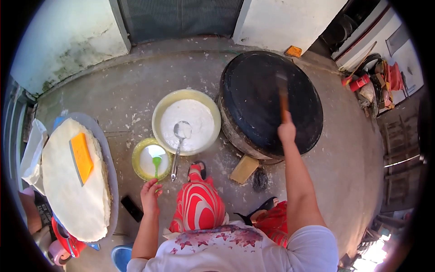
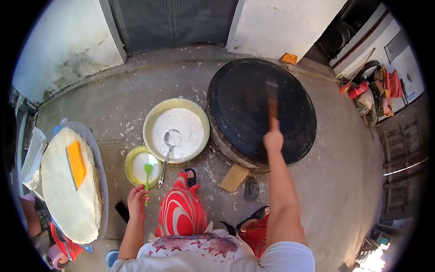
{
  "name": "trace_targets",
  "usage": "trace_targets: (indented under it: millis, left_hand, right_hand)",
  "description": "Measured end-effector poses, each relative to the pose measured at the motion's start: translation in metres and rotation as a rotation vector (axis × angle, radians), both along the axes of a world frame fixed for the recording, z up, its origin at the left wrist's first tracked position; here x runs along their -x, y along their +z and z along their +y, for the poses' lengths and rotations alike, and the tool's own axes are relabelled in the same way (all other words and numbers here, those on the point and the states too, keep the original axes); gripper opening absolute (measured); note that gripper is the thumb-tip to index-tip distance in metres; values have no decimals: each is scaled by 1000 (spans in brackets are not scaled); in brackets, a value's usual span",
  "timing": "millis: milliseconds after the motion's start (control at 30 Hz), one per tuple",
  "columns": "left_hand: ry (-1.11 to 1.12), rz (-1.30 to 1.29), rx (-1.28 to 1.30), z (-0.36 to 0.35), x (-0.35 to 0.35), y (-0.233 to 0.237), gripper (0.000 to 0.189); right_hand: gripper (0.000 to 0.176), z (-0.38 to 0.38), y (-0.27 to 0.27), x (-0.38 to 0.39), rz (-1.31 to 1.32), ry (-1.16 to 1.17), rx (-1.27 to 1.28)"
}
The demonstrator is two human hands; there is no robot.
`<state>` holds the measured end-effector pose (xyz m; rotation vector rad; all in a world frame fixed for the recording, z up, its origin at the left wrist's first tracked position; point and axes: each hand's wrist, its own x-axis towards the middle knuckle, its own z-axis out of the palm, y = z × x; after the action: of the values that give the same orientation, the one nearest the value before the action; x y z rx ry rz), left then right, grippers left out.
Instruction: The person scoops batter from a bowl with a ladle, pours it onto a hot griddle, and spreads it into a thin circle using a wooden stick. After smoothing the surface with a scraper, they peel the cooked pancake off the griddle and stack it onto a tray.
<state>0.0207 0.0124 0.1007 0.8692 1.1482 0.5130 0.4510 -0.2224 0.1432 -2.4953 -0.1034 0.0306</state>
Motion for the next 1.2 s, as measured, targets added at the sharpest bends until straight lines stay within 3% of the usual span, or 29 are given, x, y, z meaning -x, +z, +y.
trace_targets:
  millis: [33, 67, 133, 200, 233, 300, 333, 367, 400, 433, 467, 533, 567, 633, 667, 700, 733, 767, 833, 867, 933, 967, 1033, 1200]
  left_hand:
    - [-8, 16, -23, 2, -1, -2, 26]
    - [-4, 14, -20, 3, -1, -8, 26]
    - [-35, 84, -93, 5, 2, -25, 28]
    - [-37, 137, -131, 10, 3, -48, 29]
    - [-46, 186, -172, 12, 3, -58, 29]
    - [-75, 262, -211, 17, 4, -68, 29]
    - [-107, 326, -258, 19, 4, -75, 29]
    - [-102, 327, -253, 23, 9, -99, 29]
    - [-135, 438, -445, 29, 17, -132, 31]
    - [-171, 551, -639, 33, 24, -148, 34]
    - [-167, 556, -638, 33, 23, -144, 34]
    - [-422, 957, -805, 30, 11, -129, 36]
    - [-516, 1133, -684, 27, 5, -128, 45]
    - [-617, 1297, -570, 21, -3, -128, 57]
    - [-668, 1340, -498, 20, -11, -121, 61]
    - [-717, 1385, -415, 20, -11, -115, 65]
    - [-707, 1372, -383, 22, -4, -134, 65]
    - [-693, 1357, -356, 25, 2, -157, 65]
    - [-661, 1246, -294, 30, 7, -168, 55]
    - [-638, 1256, -272, 33, 10, -166, 55]
    - [-639, 1123, -300, 35, 13, -160, 38]
    - [-629, 1128, -289, 34, 16, -155, 38]
    - [-386, 886, -254, 33, 19, -144, 28]
    - [-302, 667, -235, -9, 33, -120, 32]
  right_hand:
    - [48, -4, 1, -5, 143, -339, -224]
    - [46, -10, -1, -1, 49, -406, -123]
    - [51, -17, -13, 34, -123, 161, 272]
    - [48, -22, -32, 74, -400, 856, 94]
    - [48, -21, -31, 87, -396, 863, 94]
    - [47, -25, -23, 113, -179, 469, -118]
    - [47, -33, -32, 117, -174, 472, -116]
    - [44, -41, -44, 115, -129, 182, -139]
    - [42, -48, -51, 115, -82, -107, -160]
    - [41, -41, -33, 136, 22, 21, 46]
    - [41, -37, -30, 151, 25, 26, 45]
    - [43, -28, -27, 173, 165, 781, 15]
    - [43, -16, -15, 180, 176, 797, 18]
    - [44, 17, 14, 182, 514, 717, -162]
    - [44, 32, 30, 180, 538, 749, -156]
    - [42, 48, 46, 178, 488, 803, 31]
    - [41, 64, 53, 176, 424, 861, 212]
    - [41, 78, 52, 177, 441, 907, 211]
    - [38, 103, 49, 179, -6, 1174, 330]
    - [38, 117, 47, 181, -3, 1205, 326]
    - [33, 149, 43, 191, -60, 1277, 523]
    - [30, 164, 40, 195, -29, 1302, 609]
    - [29, 187, 15, 197, 48, 1311, 642]
    - [32, 208, -33, 198, 268, 1237, 579]
